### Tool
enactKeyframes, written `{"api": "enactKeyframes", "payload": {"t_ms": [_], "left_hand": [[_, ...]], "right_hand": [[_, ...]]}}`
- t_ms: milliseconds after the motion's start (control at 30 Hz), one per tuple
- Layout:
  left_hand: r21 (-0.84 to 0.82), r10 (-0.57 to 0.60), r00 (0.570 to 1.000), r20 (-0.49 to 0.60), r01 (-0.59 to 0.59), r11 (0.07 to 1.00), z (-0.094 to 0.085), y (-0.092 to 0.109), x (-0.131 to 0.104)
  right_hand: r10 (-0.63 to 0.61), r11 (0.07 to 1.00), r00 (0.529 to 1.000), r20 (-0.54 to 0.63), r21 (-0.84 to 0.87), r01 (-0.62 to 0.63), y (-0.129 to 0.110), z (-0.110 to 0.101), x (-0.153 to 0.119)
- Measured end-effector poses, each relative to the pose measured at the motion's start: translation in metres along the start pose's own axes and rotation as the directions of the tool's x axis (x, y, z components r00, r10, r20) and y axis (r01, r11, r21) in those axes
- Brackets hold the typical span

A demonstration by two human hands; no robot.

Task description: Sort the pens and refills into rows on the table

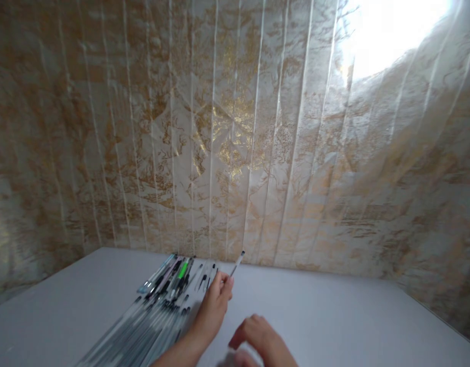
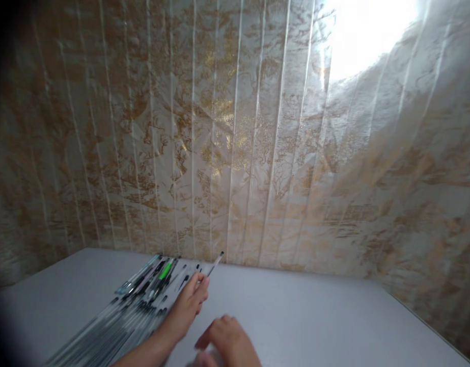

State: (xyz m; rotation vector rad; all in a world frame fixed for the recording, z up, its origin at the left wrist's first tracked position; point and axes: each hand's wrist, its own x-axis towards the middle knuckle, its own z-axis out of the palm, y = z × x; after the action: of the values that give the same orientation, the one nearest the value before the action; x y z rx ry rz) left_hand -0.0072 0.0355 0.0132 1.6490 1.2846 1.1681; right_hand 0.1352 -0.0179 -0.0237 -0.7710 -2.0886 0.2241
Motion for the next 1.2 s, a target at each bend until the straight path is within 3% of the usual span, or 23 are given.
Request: {"api": "enactKeyframes", "payload": {"t_ms": [33,67,100,167,300,433,800,1033,1100,1200], "left_hand": [[-0.050,-0.030,1.000,0.008,0.030,0.998,0.008,-0.001,-0.001],[-0.068,-0.036,0.999,0.020,0.037,0.997,0.014,-0.001,-0.003],[-0.060,-0.020,0.999,0.038,0.022,0.998,0.018,-0.001,-0.005],[-0.004,0.025,0.995,0.096,-0.025,1.000,0.020,0.001,-0.011],[0.181,-0.006,0.978,0.209,-0.033,0.983,0.015,0.007,-0.023],[0.245,-0.027,0.978,0.207,-0.025,0.969,0.013,0.009,-0.026],[0.187,-0.099,0.960,0.262,0.051,0.981,0.008,0.002,-0.017],[-0.048,-0.199,0.845,0.497,0.256,0.966,0.004,-0.003,-0.006],[-0.063,-0.167,0.870,0.463,0.221,0.973,0.003,-0.001,-0.007],[0.065,-0.135,0.926,0.352,0.120,0.991,0.001,0.006,-0.010]], "right_hand": [[0.235,0.968,0.972,-0.024,0.092,-0.232,0.003,-0.021,0.013],[0.430,0.892,0.900,-0.067,0.183,-0.413,0.008,-0.040,0.025],[0.544,0.821,0.834,-0.089,0.263,-0.507,0.015,-0.055,0.035],[0.649,0.733,0.758,-0.063,0.318,-0.601,0.029,-0.070,0.043],[0.720,0.658,0.694,-0.004,0.322,-0.681,0.048,-0.057,0.031],[0.738,0.634,0.674,-0.013,0.355,-0.687,0.050,-0.049,0.021],[0.707,0.683,0.705,-0.055,0.314,-0.660,0.055,-0.049,0.019],[0.652,0.740,0.755,-0.066,0.272,-0.615,0.053,-0.053,0.019],[0.679,0.713,0.733,-0.049,0.281,-0.642,0.054,-0.055,0.020],[0.730,0.658,0.682,-0.029,0.299,-0.691,0.058,-0.057,0.021]]}}
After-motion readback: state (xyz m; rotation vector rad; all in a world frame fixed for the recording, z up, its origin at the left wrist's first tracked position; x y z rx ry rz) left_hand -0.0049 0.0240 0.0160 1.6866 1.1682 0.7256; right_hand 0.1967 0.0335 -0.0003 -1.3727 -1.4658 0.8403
